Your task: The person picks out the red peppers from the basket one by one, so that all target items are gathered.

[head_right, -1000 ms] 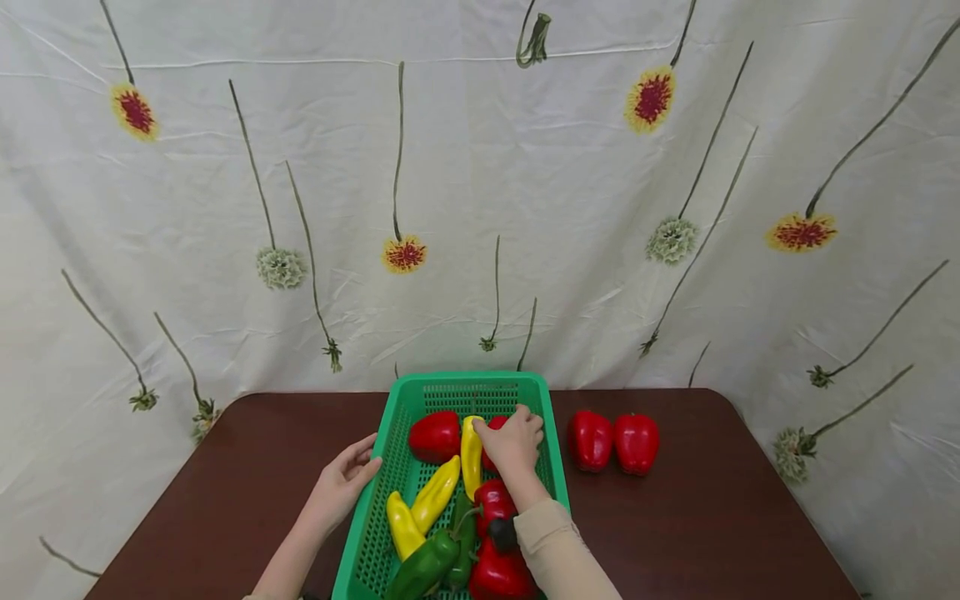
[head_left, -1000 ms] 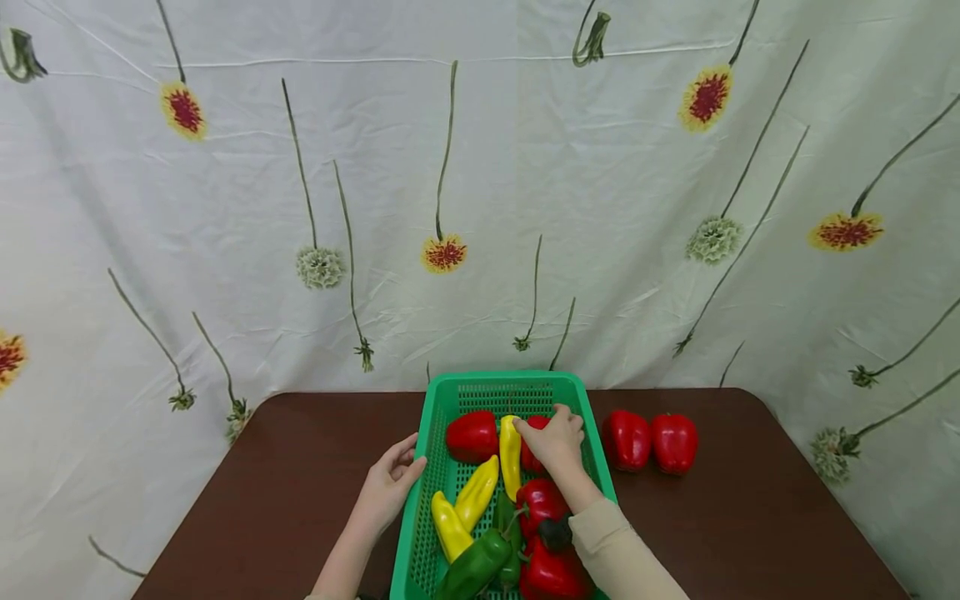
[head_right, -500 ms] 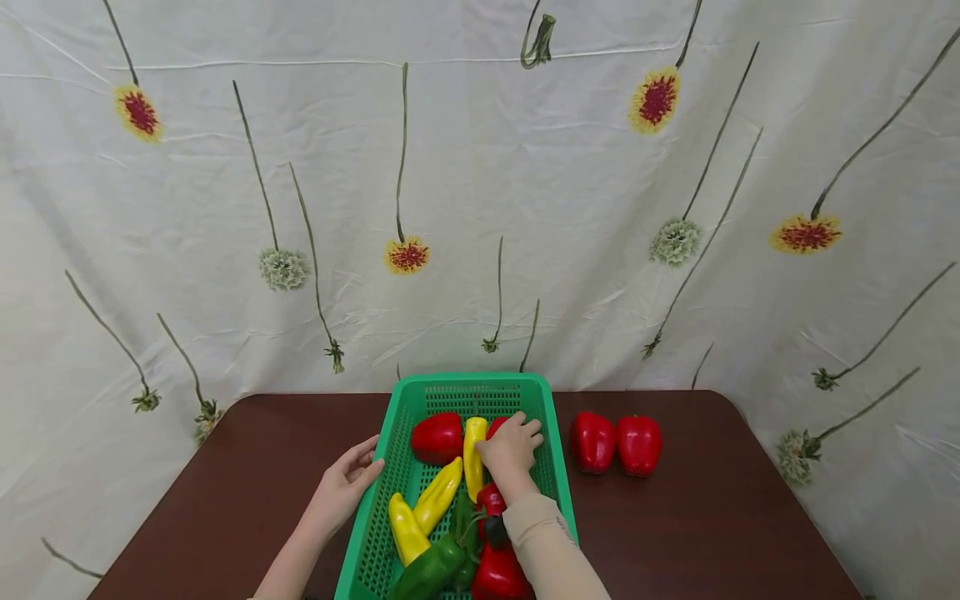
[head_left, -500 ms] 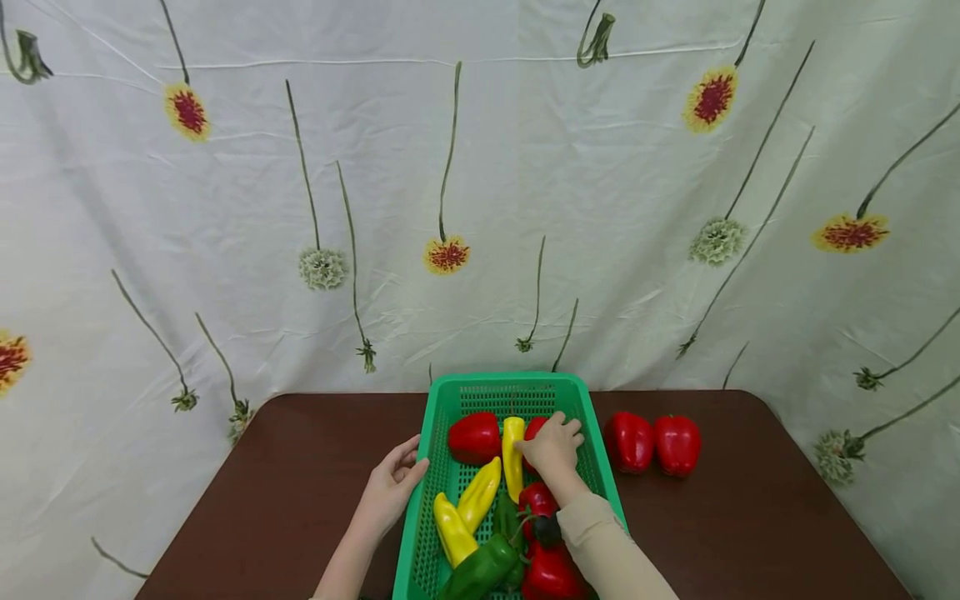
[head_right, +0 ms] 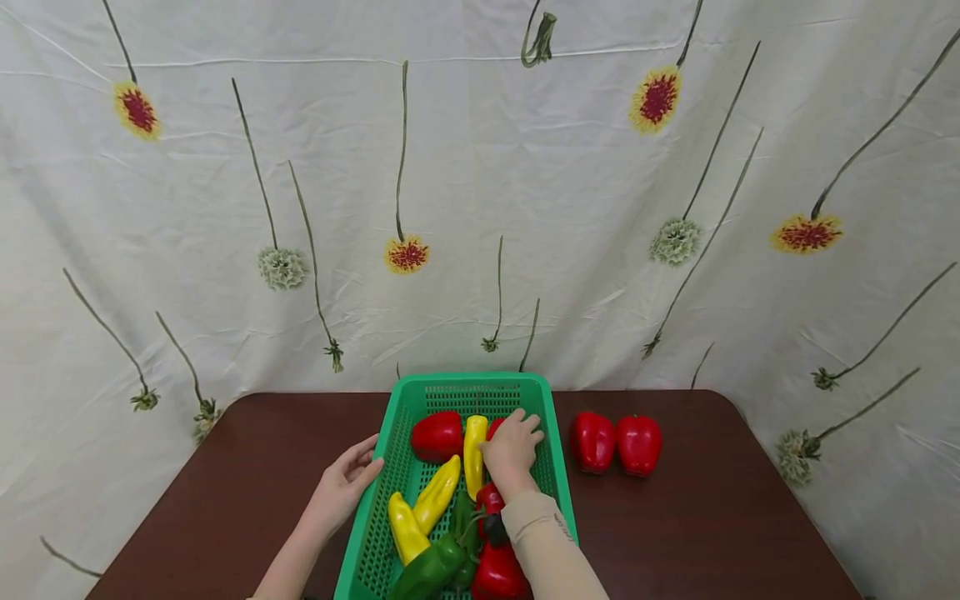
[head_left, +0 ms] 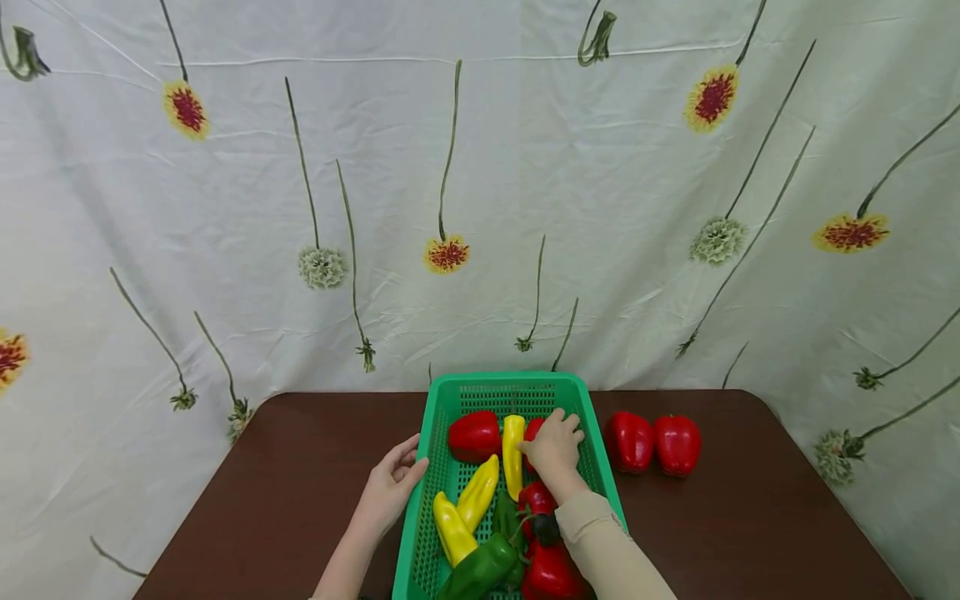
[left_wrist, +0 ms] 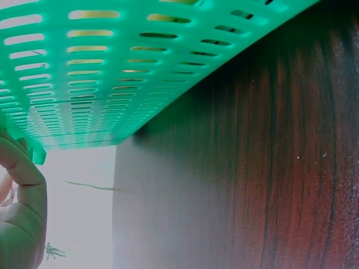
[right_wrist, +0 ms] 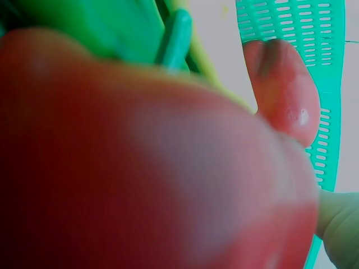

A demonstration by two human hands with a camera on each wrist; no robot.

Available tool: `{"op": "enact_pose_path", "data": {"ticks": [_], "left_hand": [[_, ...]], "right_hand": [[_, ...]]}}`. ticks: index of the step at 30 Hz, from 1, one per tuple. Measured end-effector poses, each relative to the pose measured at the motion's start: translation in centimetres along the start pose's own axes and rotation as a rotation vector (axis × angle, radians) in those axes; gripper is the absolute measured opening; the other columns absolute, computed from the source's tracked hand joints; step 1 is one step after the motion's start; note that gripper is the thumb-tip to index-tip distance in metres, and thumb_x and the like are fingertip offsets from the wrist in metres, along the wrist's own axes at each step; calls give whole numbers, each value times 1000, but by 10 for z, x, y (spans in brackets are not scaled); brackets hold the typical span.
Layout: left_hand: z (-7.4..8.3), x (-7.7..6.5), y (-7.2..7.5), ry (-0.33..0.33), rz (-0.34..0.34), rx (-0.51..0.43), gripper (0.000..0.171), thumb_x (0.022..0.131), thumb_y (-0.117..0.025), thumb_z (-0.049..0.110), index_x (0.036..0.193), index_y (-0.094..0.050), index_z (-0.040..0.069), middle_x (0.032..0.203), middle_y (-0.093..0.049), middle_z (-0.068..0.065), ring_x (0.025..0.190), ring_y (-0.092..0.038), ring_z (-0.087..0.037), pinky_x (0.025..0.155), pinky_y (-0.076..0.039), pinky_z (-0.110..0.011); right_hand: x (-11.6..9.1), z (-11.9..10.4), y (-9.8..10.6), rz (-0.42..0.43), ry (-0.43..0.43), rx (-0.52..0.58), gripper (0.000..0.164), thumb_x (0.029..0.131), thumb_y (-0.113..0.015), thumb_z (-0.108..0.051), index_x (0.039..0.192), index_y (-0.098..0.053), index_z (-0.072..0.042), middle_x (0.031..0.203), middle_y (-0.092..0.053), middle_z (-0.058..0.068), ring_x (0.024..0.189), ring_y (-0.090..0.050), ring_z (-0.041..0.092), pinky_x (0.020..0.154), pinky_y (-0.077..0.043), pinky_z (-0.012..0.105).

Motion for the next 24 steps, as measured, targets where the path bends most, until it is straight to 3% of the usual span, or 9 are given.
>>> {"op": "enact_pose_path", "data": {"ticks": [11, 18, 24], "left_hand": [[0, -1, 0, 10, 0, 7, 51, 98, -61, 16, 145, -46, 3, 124, -57, -18, 100, -60, -19, 79, -50, -21], [0, 0, 0, 5, -1, -4, 51, 99, -60, 15, 146, -46, 3, 124, -56, -18, 104, -59, -22, 81, -50, -21], [0, 0, 1, 10, -6, 6, 51, 99, -60, 17, 146, -45, 4, 125, -56, -18, 106, -60, -22, 82, -51, -23]], "right_hand": [[-3, -1, 9, 18, -18, 69, 71, 80, -82, -17, 129, -41, 12, 128, -35, 35, 108, -45, 45, 72, -52, 51], [-3, -11, 35, 40, 31, 123, 67, 80, -81, -18, 129, -43, 8, 125, -39, 32, 109, -46, 44, 81, -53, 52], [-4, -11, 58, -27, 55, 216, 68, 82, -77, -20, 136, -43, 6, 134, -39, 32, 119, -45, 46, 91, -51, 56]]}}
Point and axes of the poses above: each hand's wrist, its own x-axis towards the middle knuckle, its own y-axis out of the back of the hand, z = x × y, the point moved 7 cm from there along x, towards the middle knuckle
